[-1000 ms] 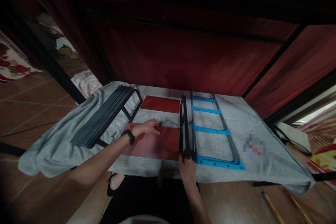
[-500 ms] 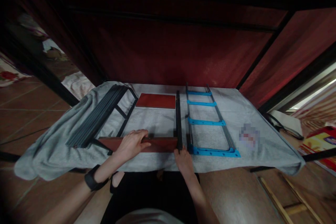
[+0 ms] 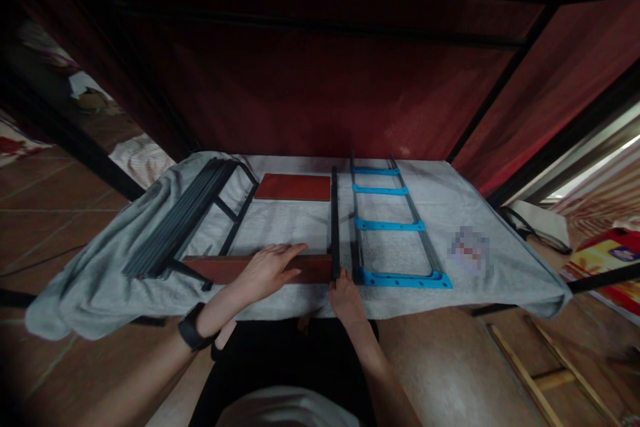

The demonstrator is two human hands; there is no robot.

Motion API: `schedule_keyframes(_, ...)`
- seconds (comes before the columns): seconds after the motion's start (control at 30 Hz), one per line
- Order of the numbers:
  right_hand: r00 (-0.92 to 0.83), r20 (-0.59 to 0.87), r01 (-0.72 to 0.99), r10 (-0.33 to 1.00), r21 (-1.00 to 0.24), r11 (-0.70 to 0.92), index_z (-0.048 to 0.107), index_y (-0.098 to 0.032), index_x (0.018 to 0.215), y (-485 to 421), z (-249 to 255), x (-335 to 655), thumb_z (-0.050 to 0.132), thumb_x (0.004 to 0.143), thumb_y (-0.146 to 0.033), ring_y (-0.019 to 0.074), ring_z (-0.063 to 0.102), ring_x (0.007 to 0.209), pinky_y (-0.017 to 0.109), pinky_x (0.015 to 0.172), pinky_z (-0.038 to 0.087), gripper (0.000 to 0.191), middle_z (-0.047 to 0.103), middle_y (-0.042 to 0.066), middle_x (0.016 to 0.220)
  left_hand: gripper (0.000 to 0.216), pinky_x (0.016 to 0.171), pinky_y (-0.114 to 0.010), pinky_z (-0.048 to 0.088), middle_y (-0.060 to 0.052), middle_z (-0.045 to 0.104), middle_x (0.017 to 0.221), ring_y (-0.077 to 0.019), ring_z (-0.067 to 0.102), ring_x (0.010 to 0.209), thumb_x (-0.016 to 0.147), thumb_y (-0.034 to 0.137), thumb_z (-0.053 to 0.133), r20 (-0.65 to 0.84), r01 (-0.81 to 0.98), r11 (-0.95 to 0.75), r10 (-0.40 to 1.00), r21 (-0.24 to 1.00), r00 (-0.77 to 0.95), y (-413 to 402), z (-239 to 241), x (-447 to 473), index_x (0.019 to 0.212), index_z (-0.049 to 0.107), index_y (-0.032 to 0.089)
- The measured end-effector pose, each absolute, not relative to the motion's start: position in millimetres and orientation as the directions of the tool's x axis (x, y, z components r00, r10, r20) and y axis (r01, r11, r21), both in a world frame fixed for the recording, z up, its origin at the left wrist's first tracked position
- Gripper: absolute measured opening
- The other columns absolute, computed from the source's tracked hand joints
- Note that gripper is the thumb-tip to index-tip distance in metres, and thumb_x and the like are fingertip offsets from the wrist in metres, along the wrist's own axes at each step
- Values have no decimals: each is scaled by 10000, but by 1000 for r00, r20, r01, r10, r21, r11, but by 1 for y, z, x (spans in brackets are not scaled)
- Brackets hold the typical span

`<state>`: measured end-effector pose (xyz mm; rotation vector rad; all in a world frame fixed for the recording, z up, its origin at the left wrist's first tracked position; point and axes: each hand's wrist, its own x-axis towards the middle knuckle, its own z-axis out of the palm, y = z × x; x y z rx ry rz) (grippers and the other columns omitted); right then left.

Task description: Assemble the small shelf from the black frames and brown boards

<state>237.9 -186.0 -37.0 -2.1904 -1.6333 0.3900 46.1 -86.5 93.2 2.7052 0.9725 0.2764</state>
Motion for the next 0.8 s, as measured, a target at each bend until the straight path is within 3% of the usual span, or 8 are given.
schedule_keyframes(0.17, 366, -100, 777, 925, -514, -363, 607, 1, 1268, -179, -33, 237, 377, 881, -35, 258, 677, 1089, 327, 958, 497, 451, 677, 241, 1199, 784, 920, -331, 477, -35, 697, 982, -230, 674, 965, 895, 76, 521, 48, 457, -846, 487, 276, 872, -92, 88, 69, 1584, 279, 363)
schedule_keyframes(0.3, 353, -99, 744, 930, -574, -343, 634, -24, 1231, -176, -34, 240, 368, 835, 15, 255, 659, 1104, 324, 963, 484, 479, 683, 227, 1190, 871, 898, -318, 478, -25, 694, 1047, -213, 674, 966, 871, -10, 401, 2, 375, -896, 386, 240, 922, -90, 93, 81, 1602, 189, 414)
schedule_keyframes(0.57, 354, -46, 630, 934, -726, -275, 700, -159, 1021, -174, -46, 255, 399, 770, 43, 194, 650, 983, 282, 908, 485, 441, 717, 114, 1027, 751, 927, -342, 501, -67, 677, 1266, -242, 656, 1103, 884, 29, 429, -94, 313, -897, 299, 313, 950, -78, 99, 96, 1570, 318, 313)
schedule_keyframes(0.8, 419, -124, 294, 900, -919, -263, 673, -192, 876, -182, -64, 263, 506, 807, -142, 186, 669, 805, 310, 798, 543, 187, 695, 44, 861, 776, 932, -330, 504, -56, 692, 1232, -229, 658, 1088, 854, 15, 452, -61, 344, -884, 343, 315, 937, -73, 102, 93, 1558, 334, 318)
